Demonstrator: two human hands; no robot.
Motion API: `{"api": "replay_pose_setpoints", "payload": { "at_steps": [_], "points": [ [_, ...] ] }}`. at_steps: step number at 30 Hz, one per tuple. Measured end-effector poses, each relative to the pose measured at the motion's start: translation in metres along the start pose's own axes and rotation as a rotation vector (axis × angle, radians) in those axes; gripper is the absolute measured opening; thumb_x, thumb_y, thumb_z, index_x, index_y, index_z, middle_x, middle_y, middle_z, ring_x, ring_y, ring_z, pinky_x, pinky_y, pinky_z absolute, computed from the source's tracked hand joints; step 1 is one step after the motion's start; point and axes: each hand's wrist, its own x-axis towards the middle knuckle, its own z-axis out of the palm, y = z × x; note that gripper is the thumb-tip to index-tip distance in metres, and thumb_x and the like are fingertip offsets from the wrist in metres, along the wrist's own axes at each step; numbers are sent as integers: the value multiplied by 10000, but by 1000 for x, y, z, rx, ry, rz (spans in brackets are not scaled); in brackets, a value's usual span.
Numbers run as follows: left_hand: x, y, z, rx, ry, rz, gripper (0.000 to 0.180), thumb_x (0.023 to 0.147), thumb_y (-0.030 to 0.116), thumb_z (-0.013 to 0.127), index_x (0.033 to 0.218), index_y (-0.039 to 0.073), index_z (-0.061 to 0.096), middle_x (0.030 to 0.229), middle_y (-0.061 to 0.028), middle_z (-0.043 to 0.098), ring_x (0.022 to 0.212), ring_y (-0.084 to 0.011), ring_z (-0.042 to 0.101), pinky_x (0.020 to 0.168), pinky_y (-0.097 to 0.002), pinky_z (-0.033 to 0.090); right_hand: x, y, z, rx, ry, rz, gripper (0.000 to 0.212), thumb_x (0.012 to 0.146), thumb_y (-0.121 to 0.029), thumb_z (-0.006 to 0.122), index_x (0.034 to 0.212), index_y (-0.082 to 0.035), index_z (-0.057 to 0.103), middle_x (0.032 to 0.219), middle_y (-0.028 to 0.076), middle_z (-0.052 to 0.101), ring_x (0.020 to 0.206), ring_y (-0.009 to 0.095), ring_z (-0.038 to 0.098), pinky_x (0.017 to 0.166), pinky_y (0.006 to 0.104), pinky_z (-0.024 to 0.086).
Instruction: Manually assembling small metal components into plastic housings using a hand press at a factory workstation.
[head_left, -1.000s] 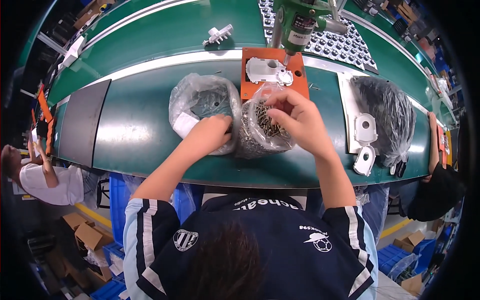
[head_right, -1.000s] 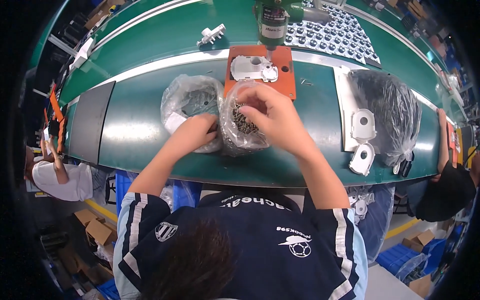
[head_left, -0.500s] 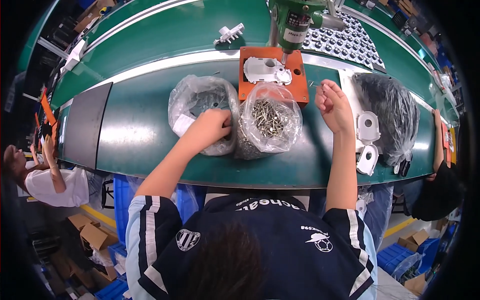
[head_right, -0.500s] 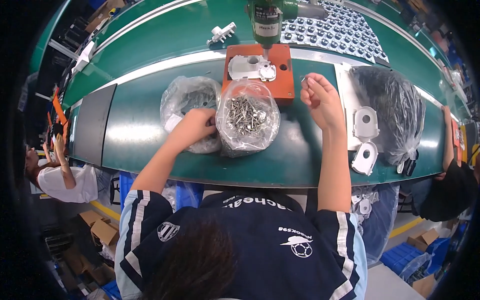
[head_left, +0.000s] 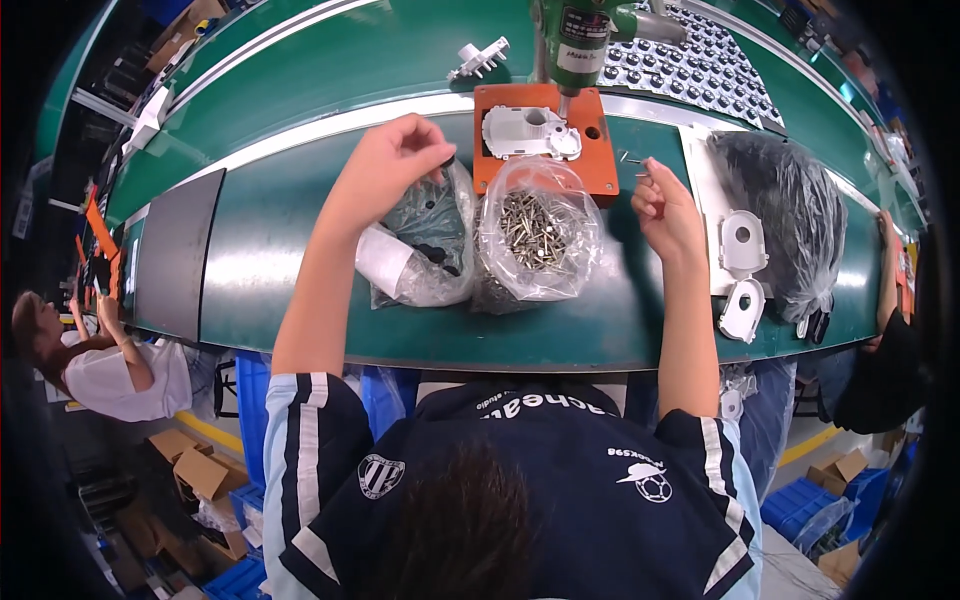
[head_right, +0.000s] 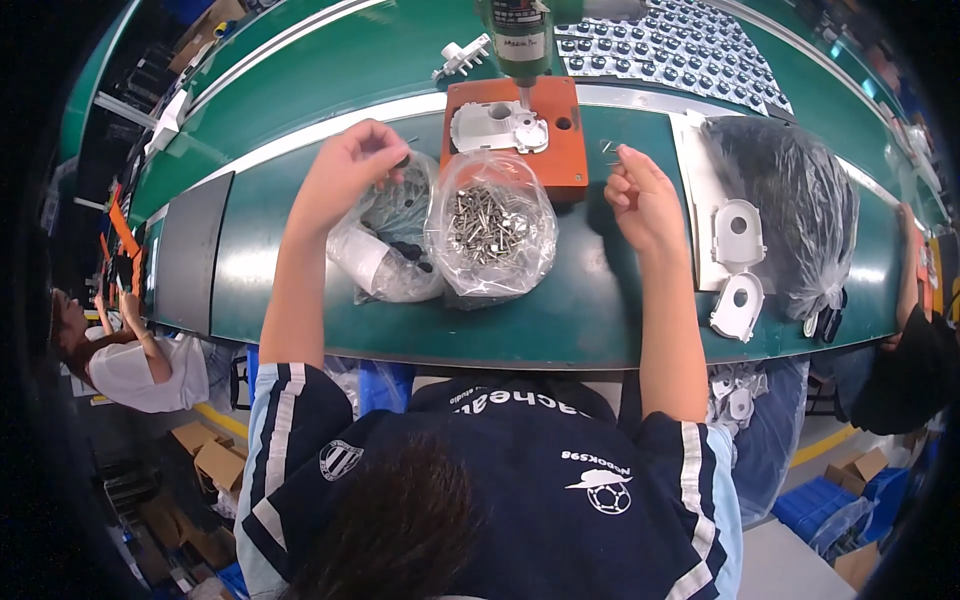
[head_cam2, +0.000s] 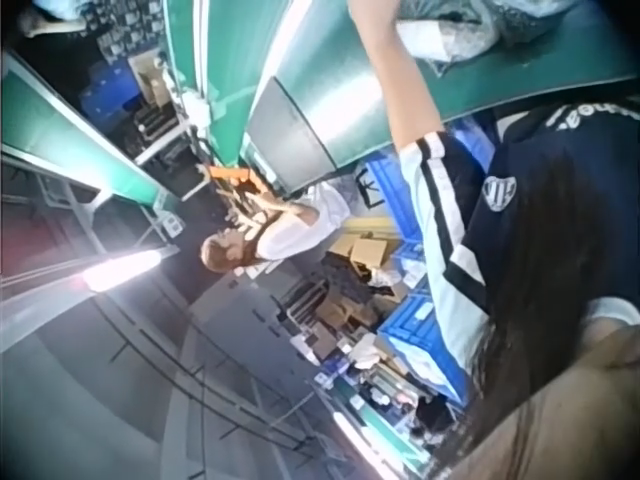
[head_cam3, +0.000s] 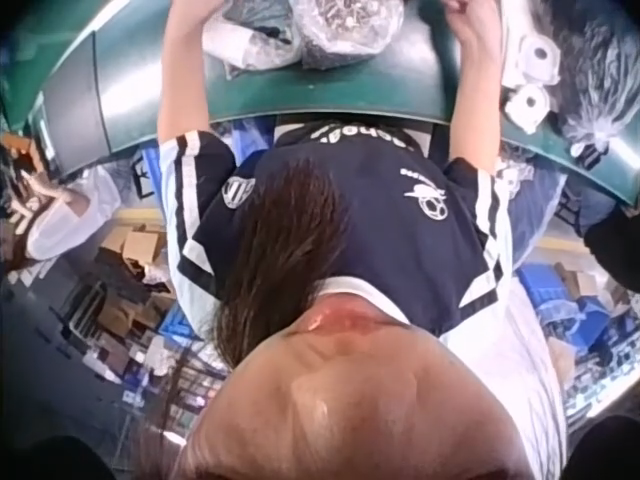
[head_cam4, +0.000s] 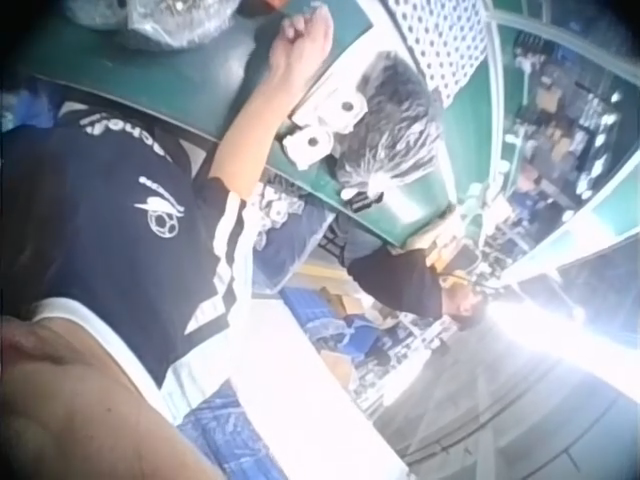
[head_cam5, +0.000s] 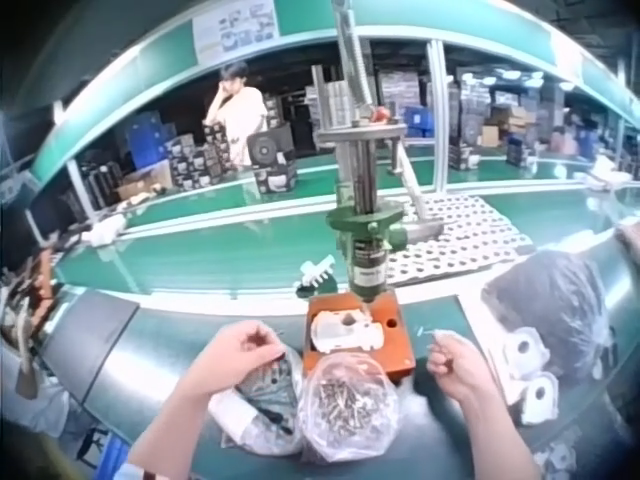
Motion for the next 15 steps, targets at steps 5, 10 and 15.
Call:
{"api": "replay_pose_setpoints", "payload": {
  "at_steps": [5,10,15],
  "points": [
    [64,20,14,79,15,48,145,824,159,606,847,17,588,718,-17,584,621,-68,506,533,-211,366,5,8,-13,18,-90,59,82,856,-92,589,876,-38,531,727,5,478,591,70,418,497,186,332],
    [123,5,19,85,-114,50,168,826,184,600,851,19,610,662,-15,581,551,-52,467,495,-201,338,4,11,-9,-16,-140,107,93,865,-107,576,880,-21,543,711,15,498,580,82,436,495,196,340],
    [157,2,35,416,-383,-15,167,755,178,634,874,64,663,596,21,531,496,-48,408,472,-210,320,3,6,-9,-98,-105,6,112,838,-81,604,880,19,576,696,37,537,605,110,512,518,212,388]
  ]
}}
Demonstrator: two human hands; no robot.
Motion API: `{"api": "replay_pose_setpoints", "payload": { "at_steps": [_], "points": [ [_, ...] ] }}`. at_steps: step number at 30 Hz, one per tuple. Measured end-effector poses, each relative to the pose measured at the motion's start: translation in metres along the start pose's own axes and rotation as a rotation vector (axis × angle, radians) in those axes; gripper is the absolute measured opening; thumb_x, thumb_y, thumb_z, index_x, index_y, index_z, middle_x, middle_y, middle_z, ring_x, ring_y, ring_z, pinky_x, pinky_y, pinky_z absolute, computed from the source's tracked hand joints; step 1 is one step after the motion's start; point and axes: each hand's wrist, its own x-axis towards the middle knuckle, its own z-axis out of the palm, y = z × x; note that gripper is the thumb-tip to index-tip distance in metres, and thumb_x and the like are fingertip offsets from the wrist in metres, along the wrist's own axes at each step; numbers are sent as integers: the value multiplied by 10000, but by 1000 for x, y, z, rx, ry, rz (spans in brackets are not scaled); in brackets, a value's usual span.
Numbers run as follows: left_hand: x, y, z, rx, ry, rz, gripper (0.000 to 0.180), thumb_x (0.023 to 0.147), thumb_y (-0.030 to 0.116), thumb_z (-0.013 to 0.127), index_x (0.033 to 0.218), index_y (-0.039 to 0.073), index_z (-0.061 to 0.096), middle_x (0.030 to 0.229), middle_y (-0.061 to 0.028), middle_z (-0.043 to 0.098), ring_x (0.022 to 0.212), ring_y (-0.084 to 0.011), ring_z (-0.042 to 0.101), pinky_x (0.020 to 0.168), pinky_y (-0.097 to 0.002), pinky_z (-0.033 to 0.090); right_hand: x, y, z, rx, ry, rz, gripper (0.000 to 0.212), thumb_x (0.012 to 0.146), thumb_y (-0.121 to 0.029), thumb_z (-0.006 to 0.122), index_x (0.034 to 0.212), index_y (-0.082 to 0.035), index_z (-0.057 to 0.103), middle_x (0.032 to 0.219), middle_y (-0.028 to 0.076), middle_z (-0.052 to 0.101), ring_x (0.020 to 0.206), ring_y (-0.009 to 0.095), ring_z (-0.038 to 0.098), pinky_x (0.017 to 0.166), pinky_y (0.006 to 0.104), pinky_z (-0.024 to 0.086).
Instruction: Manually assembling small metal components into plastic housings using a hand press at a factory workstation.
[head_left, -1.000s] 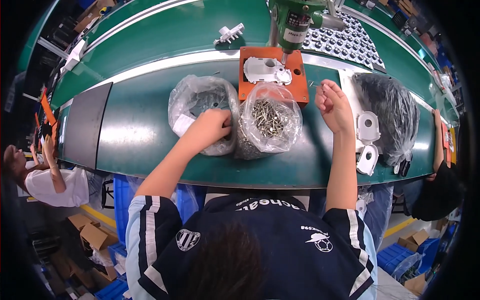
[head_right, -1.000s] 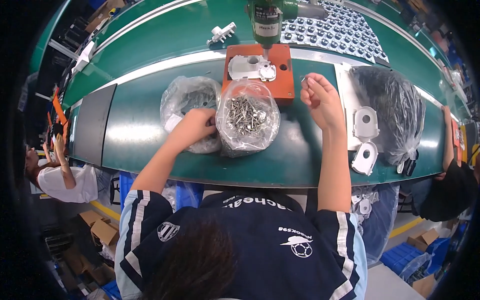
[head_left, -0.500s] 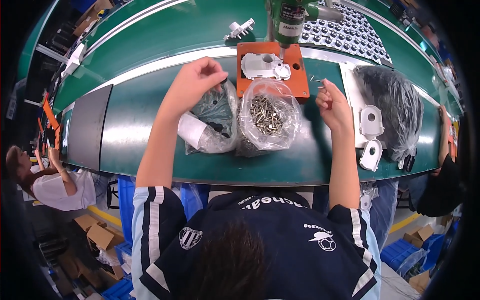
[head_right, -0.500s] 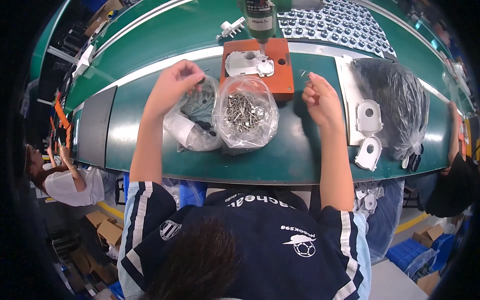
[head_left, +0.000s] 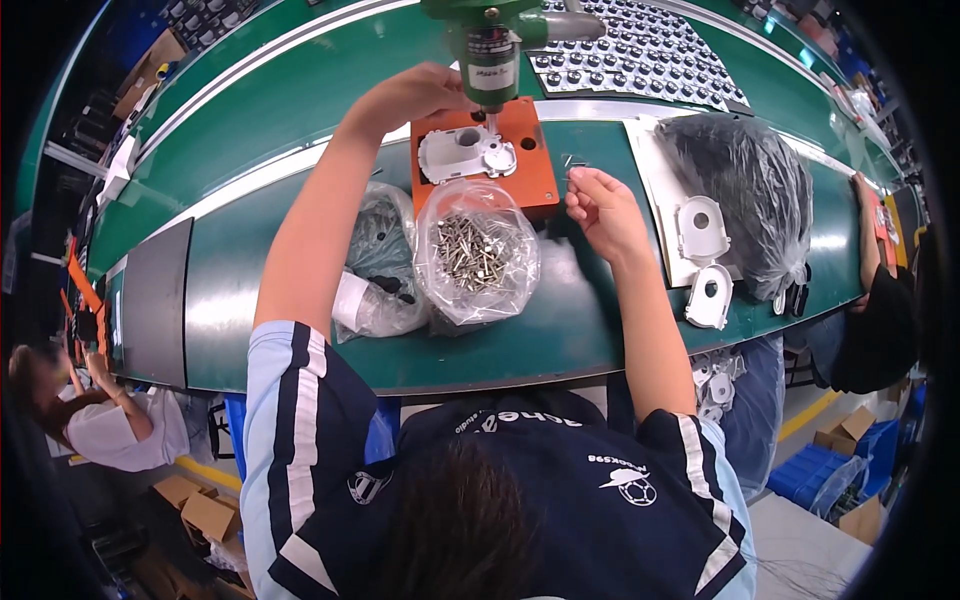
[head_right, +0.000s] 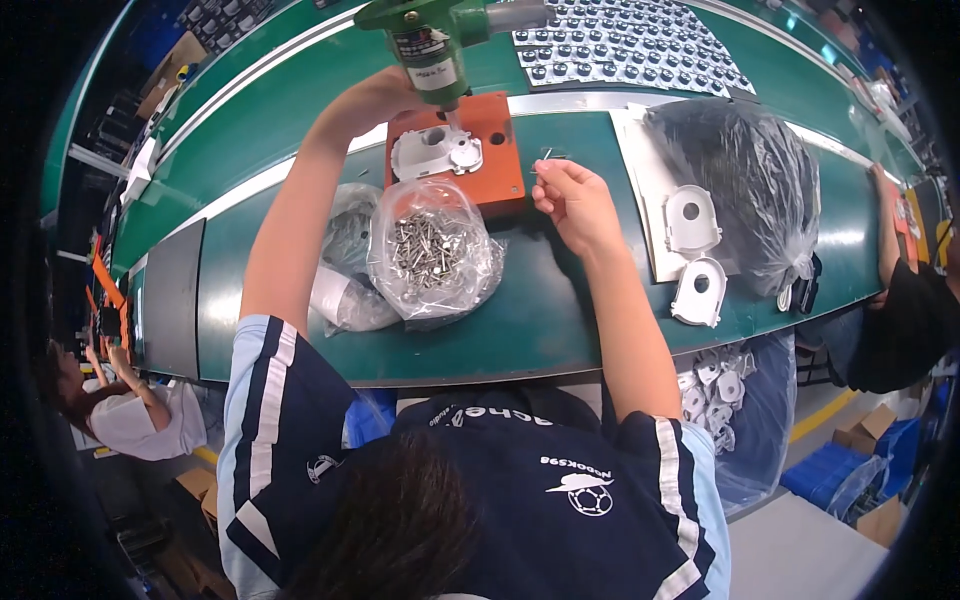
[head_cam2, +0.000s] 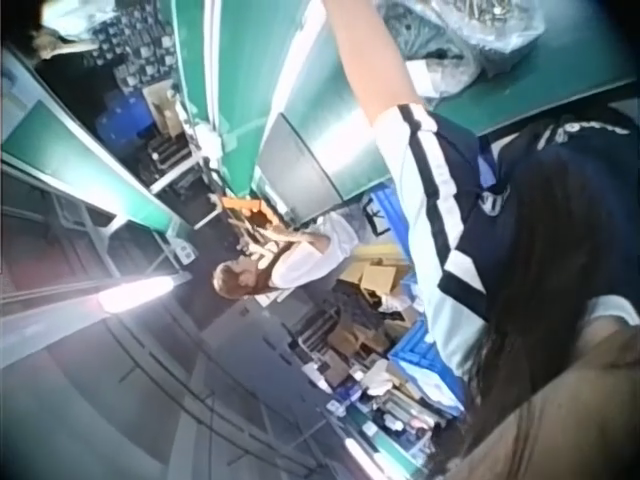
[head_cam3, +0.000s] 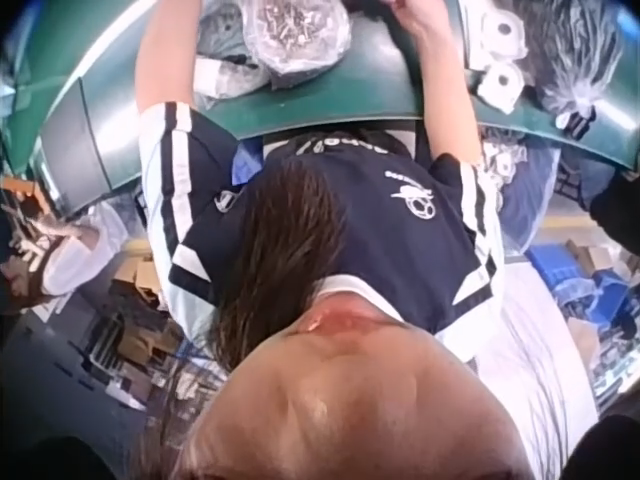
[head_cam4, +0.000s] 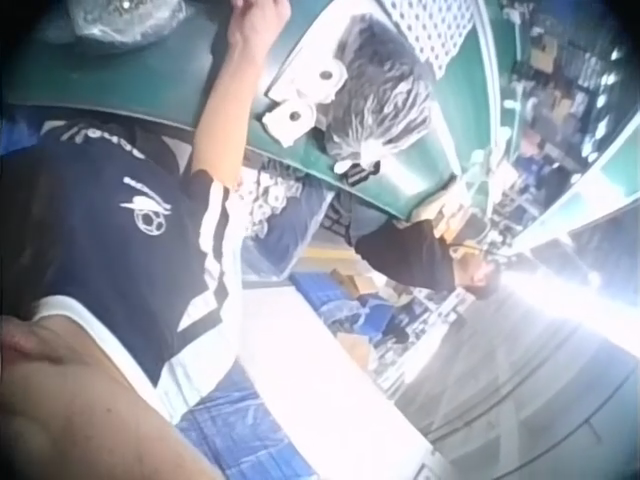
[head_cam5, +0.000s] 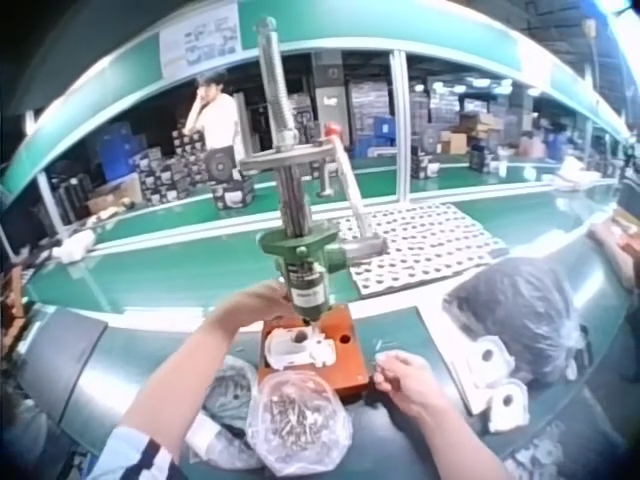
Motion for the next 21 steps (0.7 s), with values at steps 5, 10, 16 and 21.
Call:
{"api": "replay_pose_setpoints", "payload": {
  "at_steps": [5,10,16,21],
  "points": [
    [6,15,17,1,-136,46,132,719,147,666,818,59,658,599,23,536,502,-50,419,464,-214,316,-2,-13,-5,-6,83,-88,134,829,-64,607,903,43,578,731,55,562,627,117,534,538,216,413],
    [23,4,19,33,-239,-59,92,713,89,669,787,41,643,671,5,600,550,-53,474,492,-205,366,-3,-13,-4,-34,79,-56,146,836,-50,583,939,52,575,762,59,571,674,126,556,578,217,444],
    [25,3,22,80,-232,-101,120,707,101,679,813,63,638,674,6,593,525,-68,466,462,-200,351,0,-12,-8,-37,31,-44,181,841,-35,541,981,73,580,793,83,593,707,137,583,600,228,461],
    [-1,21,23,86,-7,-34,85,760,120,606,801,54,570,672,-18,577,599,-80,510,522,-252,392,2,-10,-7,-125,1,-24,187,854,-37,528,995,75,580,773,46,565,676,109,530,604,217,423]
  ]
}}
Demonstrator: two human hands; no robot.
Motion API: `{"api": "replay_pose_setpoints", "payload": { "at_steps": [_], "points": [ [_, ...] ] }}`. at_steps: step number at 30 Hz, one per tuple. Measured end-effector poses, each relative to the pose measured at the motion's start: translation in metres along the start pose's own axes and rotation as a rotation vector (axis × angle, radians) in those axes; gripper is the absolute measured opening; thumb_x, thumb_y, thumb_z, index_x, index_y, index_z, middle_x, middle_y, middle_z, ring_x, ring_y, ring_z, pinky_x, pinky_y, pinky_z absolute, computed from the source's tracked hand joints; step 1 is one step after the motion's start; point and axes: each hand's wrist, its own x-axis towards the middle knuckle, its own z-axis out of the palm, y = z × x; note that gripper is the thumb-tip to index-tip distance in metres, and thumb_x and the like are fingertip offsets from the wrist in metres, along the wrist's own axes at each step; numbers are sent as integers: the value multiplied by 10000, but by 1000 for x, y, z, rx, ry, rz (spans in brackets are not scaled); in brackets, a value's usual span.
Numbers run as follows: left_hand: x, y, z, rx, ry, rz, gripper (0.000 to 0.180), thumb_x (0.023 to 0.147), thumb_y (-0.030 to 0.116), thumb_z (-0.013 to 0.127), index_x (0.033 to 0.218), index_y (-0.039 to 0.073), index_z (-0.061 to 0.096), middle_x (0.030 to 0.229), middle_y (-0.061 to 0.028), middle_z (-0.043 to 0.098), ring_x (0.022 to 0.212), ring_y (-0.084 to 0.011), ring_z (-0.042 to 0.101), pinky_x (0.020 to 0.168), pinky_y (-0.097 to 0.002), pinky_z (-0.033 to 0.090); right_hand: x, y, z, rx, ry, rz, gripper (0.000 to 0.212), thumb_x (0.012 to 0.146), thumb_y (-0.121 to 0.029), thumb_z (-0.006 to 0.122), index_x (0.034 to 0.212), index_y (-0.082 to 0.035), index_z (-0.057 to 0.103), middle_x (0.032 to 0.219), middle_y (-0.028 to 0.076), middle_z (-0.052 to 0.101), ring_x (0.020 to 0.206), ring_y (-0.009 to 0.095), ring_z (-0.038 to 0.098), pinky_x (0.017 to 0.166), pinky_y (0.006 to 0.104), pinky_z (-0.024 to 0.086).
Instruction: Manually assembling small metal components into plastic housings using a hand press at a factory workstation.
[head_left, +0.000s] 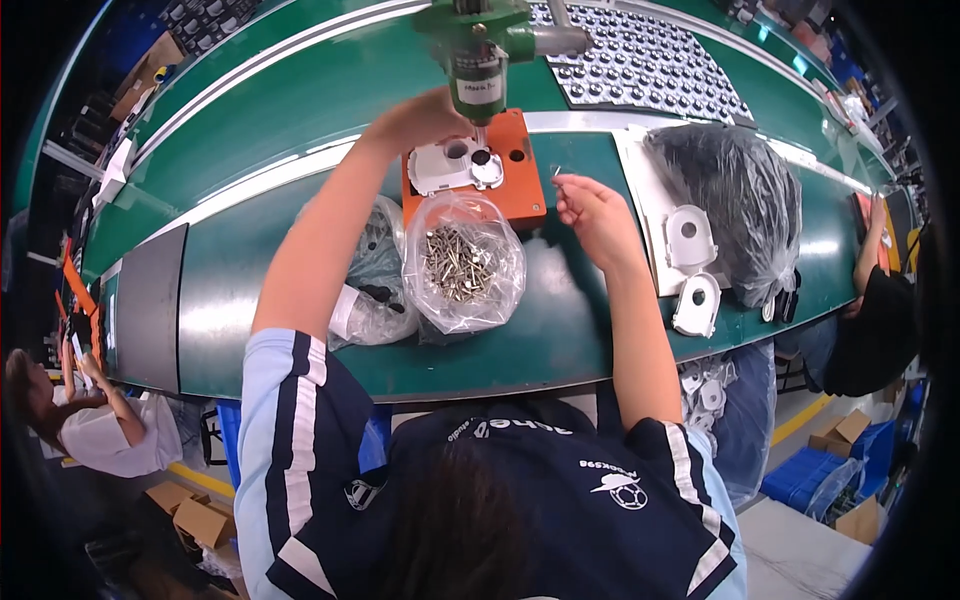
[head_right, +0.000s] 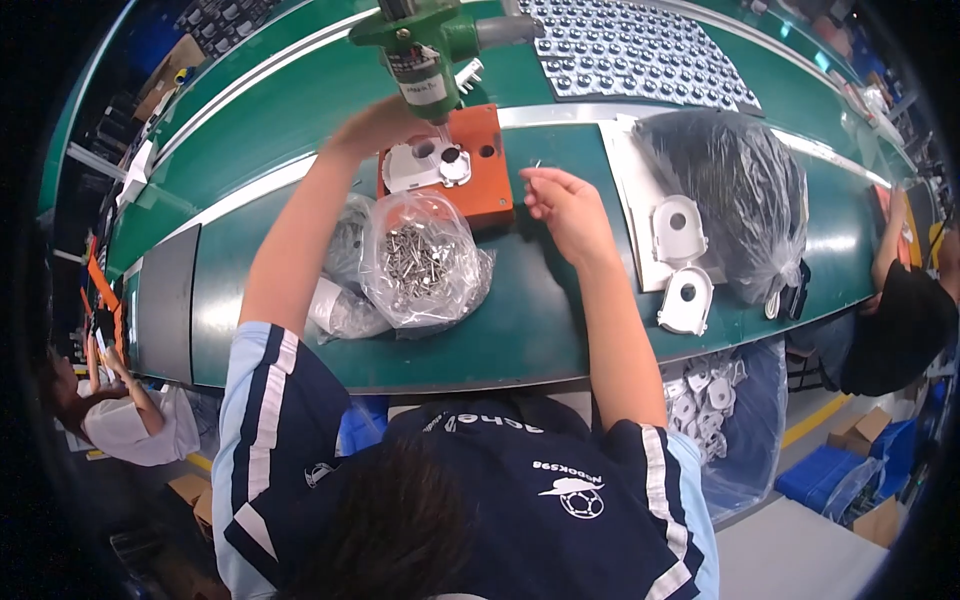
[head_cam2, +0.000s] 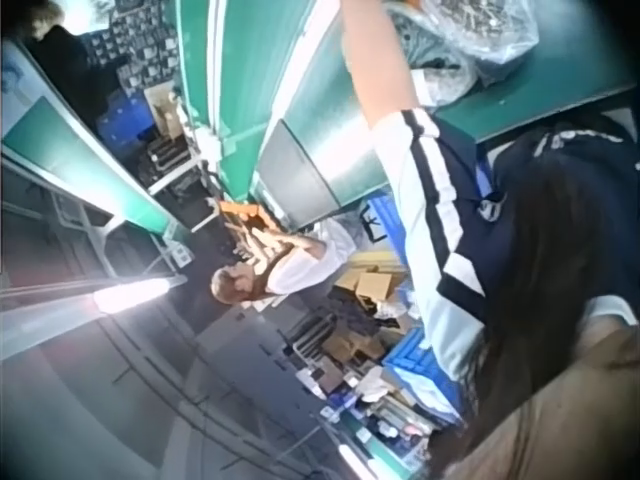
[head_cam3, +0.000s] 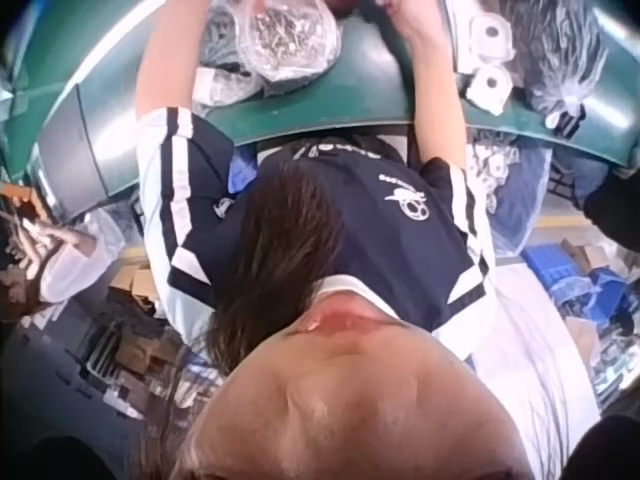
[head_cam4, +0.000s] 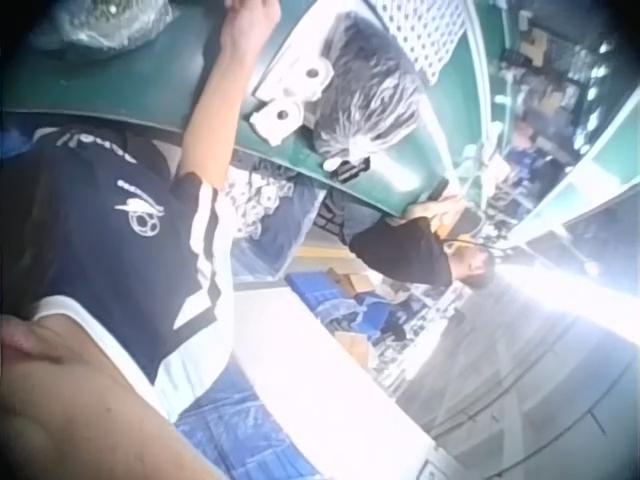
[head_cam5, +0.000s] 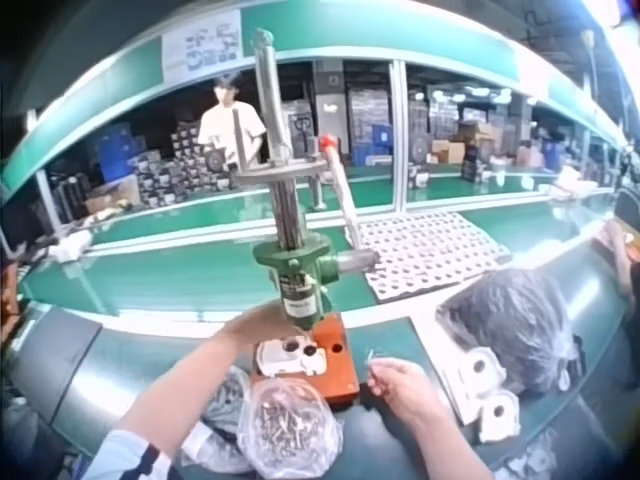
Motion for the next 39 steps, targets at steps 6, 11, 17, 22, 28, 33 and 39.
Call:
{"api": "replay_pose_setpoints", "payload": {
  "at_steps": [6,11,17,22,28,33,39],
  "points": [
    [-71,-27,44,26,595,100,181,789,136,555,907,5,594,906,-153,636,839,-279,607,748,-359,474,-7,-7,0,-148,-25,-41,199,859,-43,532,1007,77,590,743,29,537,659,94,485,594,209,395],
    [-85,-50,75,152,625,444,199,783,151,594,919,8,619,960,-165,627,947,-306,573,938,-382,399,18,-25,-12,-161,-58,-73,246,844,-38,553,1078,35,564,760,30,555,656,94,485,598,206,379],
    [-85,-41,79,55,703,395,186,774,142,599,906,14,621,977,-191,615,918,-315,592,821,-376,477,54,-50,40,-220,-244,65,327,819,-23,574,1137,21,512,845,60,584,668,91,500,588,197,408],
    [-87,-43,81,67,747,417,145,761,133,606,838,10,618,969,-170,625,900,-301,602,751,-375,498,86,-47,59,-411,-391,254,294,795,-3,584,1080,-16,513,870,61,605,668,79,529,577,174,433],
    [-91,-44,81,14,770,418,118,750,127,620,789,16,611,949,-140,639,903,-286,604,742,-372,500,92,-43,66,-586,-359,286,228,784,-13,591,997,-37,516,841,66,618,656,97,569,550,192,441],
    [-86,-46,83,9,798,416,113,750,129,619,769,19,606,935,-135,643,903,-281,604,737,-375,501,94,-44,67,-593,-357,289,187,773,-13,601,942,-38,525,803,75,625,654,102,576,535,192,435],
    [-86,-45,82,32,805,439,107,755,127,608,755,21,601,932,-119,649,919,-271,599,744,-372,502,92,-49,72,-700,-341,282,173,756,3,614,914,-27,550,779,75,631,611,101,564,505,188,422]
  ]
}}
